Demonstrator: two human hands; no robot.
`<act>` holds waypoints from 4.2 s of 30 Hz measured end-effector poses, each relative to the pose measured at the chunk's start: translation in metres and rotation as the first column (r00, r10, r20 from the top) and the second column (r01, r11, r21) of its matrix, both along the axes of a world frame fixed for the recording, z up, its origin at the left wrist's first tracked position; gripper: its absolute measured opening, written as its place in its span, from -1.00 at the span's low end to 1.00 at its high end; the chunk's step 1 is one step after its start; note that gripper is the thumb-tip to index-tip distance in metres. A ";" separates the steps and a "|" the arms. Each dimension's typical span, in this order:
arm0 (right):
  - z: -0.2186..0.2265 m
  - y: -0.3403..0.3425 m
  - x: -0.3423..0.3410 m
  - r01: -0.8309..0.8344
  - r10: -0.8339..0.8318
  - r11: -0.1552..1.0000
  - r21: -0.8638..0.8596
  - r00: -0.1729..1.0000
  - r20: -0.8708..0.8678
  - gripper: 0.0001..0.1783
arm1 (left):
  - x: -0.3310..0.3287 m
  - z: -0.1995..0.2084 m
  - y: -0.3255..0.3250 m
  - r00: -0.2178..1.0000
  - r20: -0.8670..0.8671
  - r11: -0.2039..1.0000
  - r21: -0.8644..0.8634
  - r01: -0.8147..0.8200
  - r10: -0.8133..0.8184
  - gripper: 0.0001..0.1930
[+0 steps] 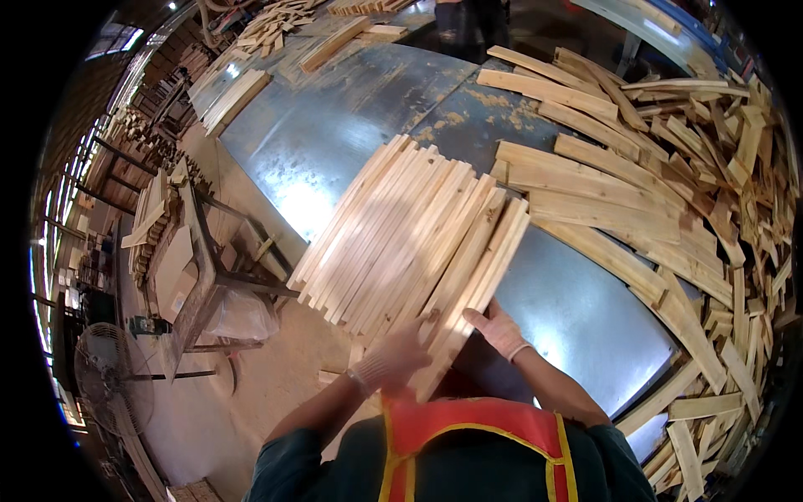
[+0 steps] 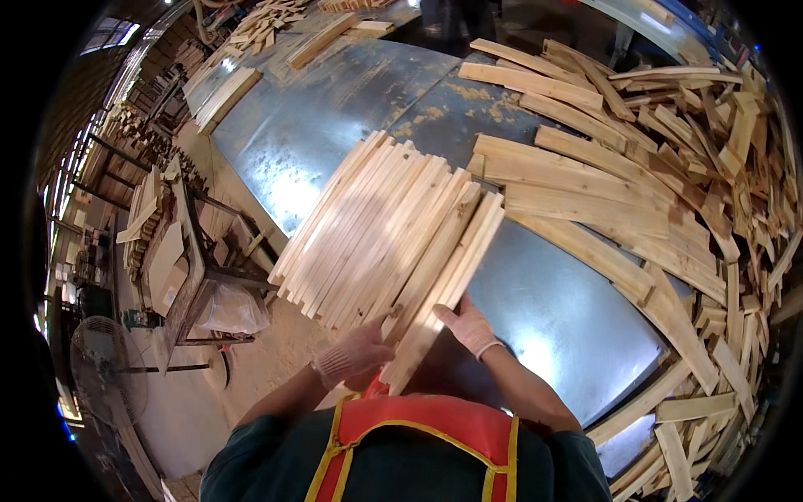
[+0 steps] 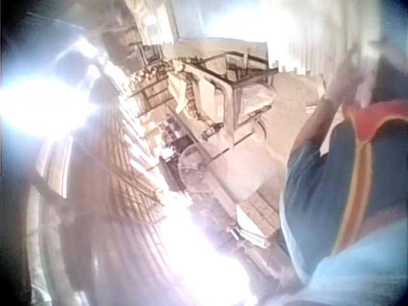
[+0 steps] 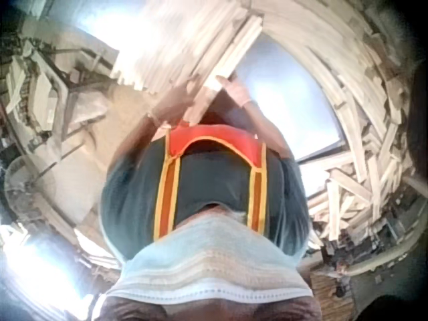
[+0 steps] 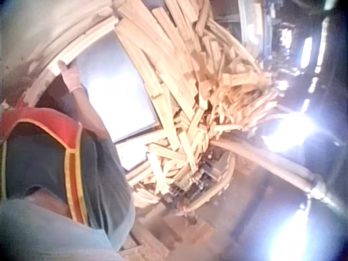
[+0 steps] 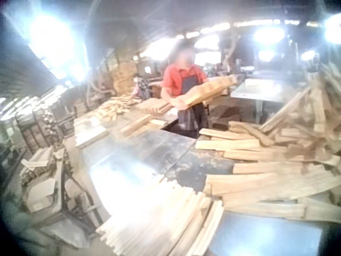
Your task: The person sorts through a large pile of wooden planks on a metal table, picking up pieces and stacking them into neat piles. The camera is extremely shaky throughout the process.
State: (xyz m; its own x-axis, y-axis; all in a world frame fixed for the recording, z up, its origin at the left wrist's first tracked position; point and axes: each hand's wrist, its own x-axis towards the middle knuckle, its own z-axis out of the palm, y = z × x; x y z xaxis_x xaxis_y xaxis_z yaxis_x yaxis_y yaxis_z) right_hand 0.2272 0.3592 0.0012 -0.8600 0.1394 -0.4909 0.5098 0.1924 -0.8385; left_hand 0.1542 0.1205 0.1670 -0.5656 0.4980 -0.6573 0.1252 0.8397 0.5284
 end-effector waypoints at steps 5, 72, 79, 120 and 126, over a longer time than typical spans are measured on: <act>-0.029 -0.007 -0.027 0.027 -0.034 0.990 -0.139 0.998 -0.048 0.30 | -0.024 -0.002 -0.077 0.813 0.465 0.820 0.269 -0.506 0.349 -0.31; 0.001 -0.043 -0.093 0.600 -0.582 0.782 -0.171 0.800 0.146 -0.14 | -0.172 -0.073 0.021 0.982 -0.183 0.995 0.085 0.061 -0.045 -0.35; -0.001 -0.195 -0.165 0.269 -0.269 0.941 0.204 0.963 -0.031 0.29 | -0.200 -0.067 -0.079 0.830 -0.510 0.974 -0.098 0.203 -0.225 -0.25; -0.004 0.060 0.116 0.824 -0.886 0.440 -0.357 0.462 -0.027 0.02 | -0.039 -0.117 0.186 0.906 0.390 0.889 0.457 -0.032 -0.168 -0.10; -0.003 0.055 0.064 0.917 -0.980 0.178 -0.356 0.197 0.019 0.12 | -0.070 -0.146 0.147 0.906 0.394 0.922 0.387 -0.009 -0.157 0.02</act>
